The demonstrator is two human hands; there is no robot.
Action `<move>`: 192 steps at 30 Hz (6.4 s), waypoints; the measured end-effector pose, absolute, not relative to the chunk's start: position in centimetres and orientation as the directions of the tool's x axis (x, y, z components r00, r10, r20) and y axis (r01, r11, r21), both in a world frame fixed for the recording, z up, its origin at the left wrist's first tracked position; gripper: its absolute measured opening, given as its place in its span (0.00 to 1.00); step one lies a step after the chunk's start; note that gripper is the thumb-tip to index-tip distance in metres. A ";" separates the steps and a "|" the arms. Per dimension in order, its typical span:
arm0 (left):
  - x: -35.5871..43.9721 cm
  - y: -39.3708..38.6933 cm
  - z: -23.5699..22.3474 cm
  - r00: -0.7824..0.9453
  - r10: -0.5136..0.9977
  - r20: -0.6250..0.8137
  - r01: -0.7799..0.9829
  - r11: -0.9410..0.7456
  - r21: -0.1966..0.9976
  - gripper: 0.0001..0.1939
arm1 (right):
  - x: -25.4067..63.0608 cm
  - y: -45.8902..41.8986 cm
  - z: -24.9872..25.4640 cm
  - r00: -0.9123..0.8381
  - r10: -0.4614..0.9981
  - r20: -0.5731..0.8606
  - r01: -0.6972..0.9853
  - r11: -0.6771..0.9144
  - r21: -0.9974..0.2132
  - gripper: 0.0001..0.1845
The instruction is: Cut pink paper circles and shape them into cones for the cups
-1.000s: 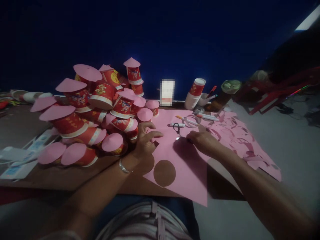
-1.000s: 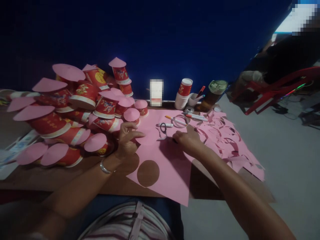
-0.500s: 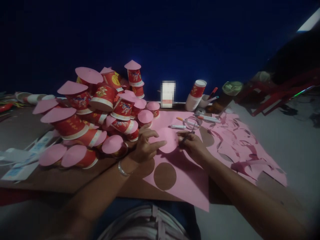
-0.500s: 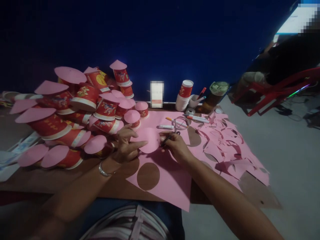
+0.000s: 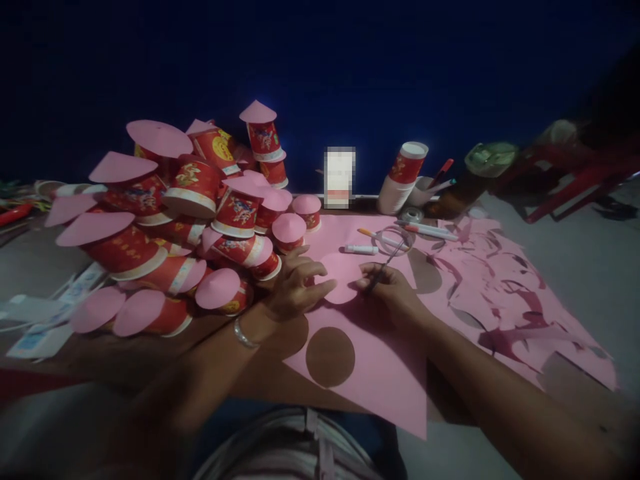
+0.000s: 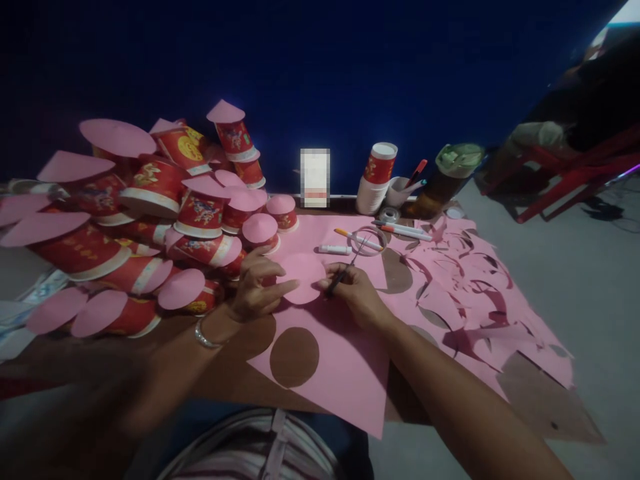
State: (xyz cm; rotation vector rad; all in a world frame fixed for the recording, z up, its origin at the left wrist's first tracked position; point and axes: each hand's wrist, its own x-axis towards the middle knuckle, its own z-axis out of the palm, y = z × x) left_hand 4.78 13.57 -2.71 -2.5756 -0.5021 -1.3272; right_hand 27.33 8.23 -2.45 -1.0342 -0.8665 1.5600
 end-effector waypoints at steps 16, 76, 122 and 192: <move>7.7 12.3 -2.6 0.349 0.927 -0.138 0.048 0.130 0.990 0.18 | 27.4 8.0 -2.9 -0.005 0.977 -0.211 -0.048 -0.211 -0.976 0.15; 6.9 13.3 -3.5 0.123 0.990 -0.074 -0.142 0.091 0.986 0.23 | 29.0 7.1 -0.7 -0.218 0.975 -0.043 0.964 0.222 0.144 0.12; 6.5 13.8 -4.1 0.196 0.977 0.089 -0.220 -0.045 0.974 0.16 | 30.7 8.5 -0.5 -0.361 0.927 -0.098 0.421 0.068 -0.904 0.19; 7.9 12.1 -3.0 0.216 0.975 -0.058 -0.394 0.141 0.908 0.15 | 28.0 8.2 -1.0 -0.104 0.995 0.010 0.311 0.042 -0.949 0.21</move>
